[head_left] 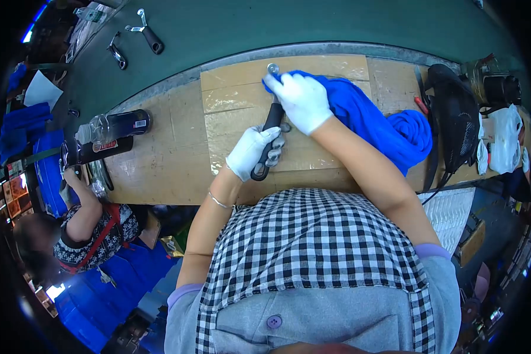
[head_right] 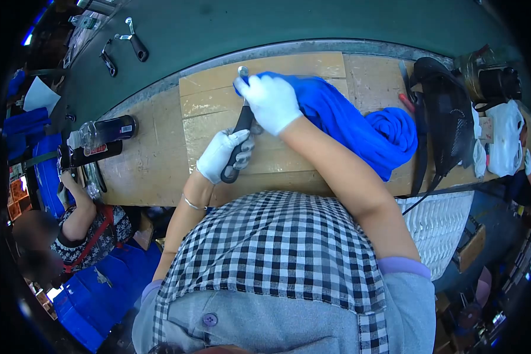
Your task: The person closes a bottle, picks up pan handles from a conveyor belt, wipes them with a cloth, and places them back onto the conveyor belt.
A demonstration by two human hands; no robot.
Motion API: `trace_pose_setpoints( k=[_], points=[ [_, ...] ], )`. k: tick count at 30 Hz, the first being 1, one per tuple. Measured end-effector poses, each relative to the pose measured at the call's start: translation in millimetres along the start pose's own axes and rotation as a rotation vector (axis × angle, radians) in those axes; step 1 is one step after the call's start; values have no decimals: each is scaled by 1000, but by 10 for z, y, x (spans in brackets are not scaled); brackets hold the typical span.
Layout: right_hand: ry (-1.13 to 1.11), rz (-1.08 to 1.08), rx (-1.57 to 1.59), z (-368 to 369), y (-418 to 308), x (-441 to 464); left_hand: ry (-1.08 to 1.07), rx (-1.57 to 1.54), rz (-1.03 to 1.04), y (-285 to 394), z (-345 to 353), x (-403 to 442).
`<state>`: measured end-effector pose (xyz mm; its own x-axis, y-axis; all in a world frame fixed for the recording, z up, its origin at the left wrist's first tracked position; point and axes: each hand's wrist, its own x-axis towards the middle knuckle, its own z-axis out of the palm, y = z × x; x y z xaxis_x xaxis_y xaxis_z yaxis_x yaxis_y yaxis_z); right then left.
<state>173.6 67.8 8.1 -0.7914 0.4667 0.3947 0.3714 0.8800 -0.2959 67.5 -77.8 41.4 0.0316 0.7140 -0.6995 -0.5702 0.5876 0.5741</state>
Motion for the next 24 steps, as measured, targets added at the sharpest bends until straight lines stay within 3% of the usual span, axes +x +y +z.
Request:
trace_pose_setpoints(
  k=[2, 4, 10, 11, 13, 14, 18, 20, 21, 22, 24],
  points=[
    [-52, -21, -27, -138, 15, -243, -5, -4, -3, -1, -27, 9],
    [-331, 92, 23, -310, 115, -400, -10, 31, 33, -35, -23, 15],
    [-54, 229, 190, -410, 85, -256, 31, 75, 68, -83, 46, 24],
    [-96, 224, 184, -226, 23, -282, 32, 75, 67, -106, 87, 18],
    [48, 214, 221, -86, -53, -331, 231, 280, 122, -159, 230, 1],
    [85, 175, 207, -75, 16, -310, 232, 278, 131, -189, 248, 35],
    [6, 181, 37, -279, 246, -288, 370, 434, 241, -340, 278, 76],
    [206, 324, 199, -311, 387, -316, 499, 720, 428, -391, 98, 74],
    [98, 552, 309, -446, 493, -286, 542, 766, 608, -452, -34, 115],
    [84, 712, 506, -577, 516, -265, 621, 885, 476, -239, 72, -83],
    [-108, 835, 467, -753, 470, -193, 779, 1223, 629, -175, -2, -106]
  ],
)
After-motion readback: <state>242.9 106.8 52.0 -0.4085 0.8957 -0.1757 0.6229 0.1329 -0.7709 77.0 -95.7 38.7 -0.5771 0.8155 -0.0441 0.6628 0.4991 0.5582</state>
